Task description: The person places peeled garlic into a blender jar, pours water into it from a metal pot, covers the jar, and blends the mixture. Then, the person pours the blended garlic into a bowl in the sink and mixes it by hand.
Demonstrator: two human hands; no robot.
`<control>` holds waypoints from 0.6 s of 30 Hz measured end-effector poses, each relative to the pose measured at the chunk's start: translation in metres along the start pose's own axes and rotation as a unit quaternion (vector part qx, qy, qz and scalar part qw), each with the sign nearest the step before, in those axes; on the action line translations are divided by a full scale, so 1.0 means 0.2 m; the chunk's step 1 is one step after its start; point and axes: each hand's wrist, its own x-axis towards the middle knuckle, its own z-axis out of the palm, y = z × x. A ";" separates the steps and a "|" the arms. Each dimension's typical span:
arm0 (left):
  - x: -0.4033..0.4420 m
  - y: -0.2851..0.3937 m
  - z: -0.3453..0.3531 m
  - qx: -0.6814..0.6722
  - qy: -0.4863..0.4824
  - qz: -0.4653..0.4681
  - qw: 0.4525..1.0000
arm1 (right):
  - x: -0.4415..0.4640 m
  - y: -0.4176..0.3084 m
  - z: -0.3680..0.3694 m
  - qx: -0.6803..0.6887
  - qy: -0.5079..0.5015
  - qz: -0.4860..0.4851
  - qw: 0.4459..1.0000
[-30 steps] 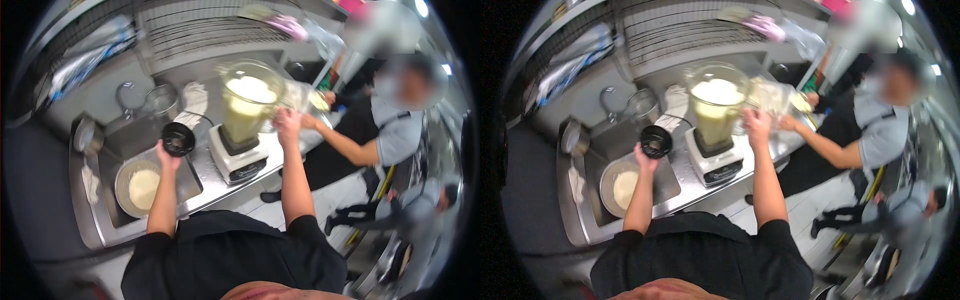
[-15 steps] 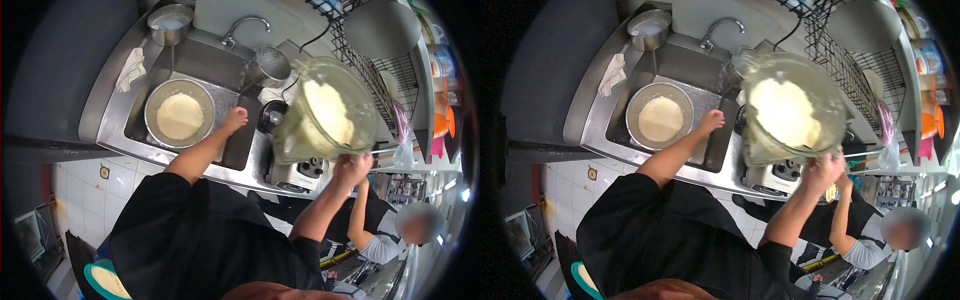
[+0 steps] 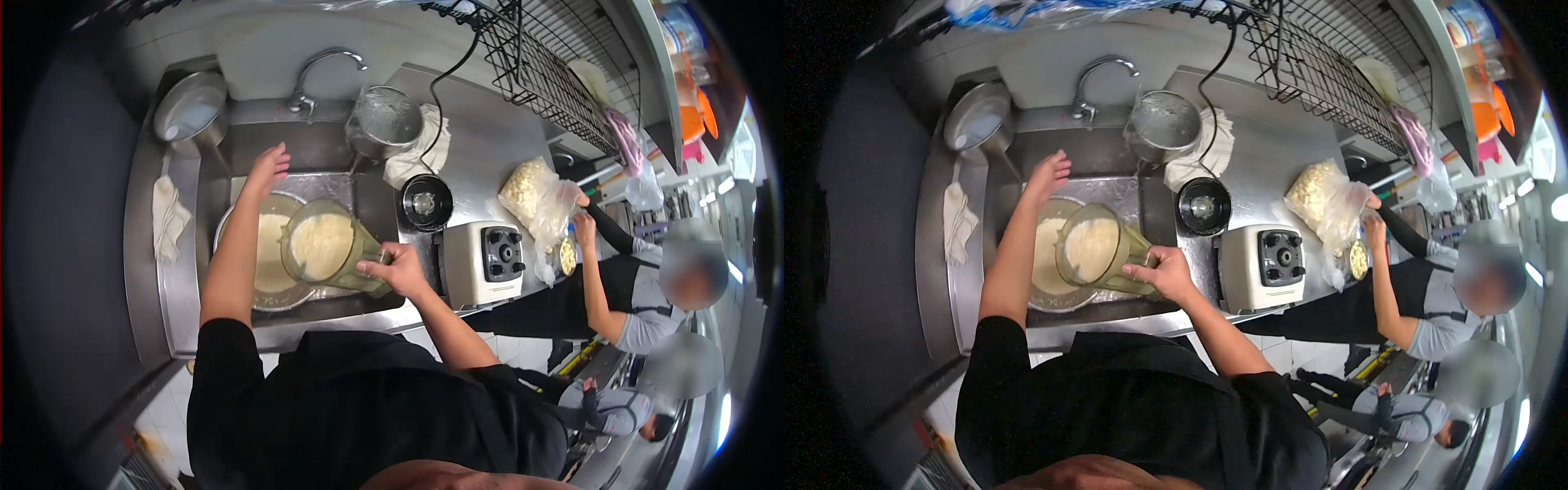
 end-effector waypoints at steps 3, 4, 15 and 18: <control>0.30 0.11 0.18 -0.002 0.010 -0.050 0.999 | 0.04 0.05 0.02 -0.097 -0.002 0.012 0.995; 0.40 0.15 0.22 0.001 -0.001 -0.054 0.999 | 0.05 0.05 0.03 -0.097 0.009 0.018 0.995; 0.26 0.41 0.29 0.023 -0.125 0.000 0.992 | 0.11 0.02 0.10 -0.233 -0.037 0.012 0.972; 0.10 0.33 0.11 0.025 -0.061 0.019 0.998 | 0.13 0.08 0.14 -0.276 -0.060 -0.014 0.959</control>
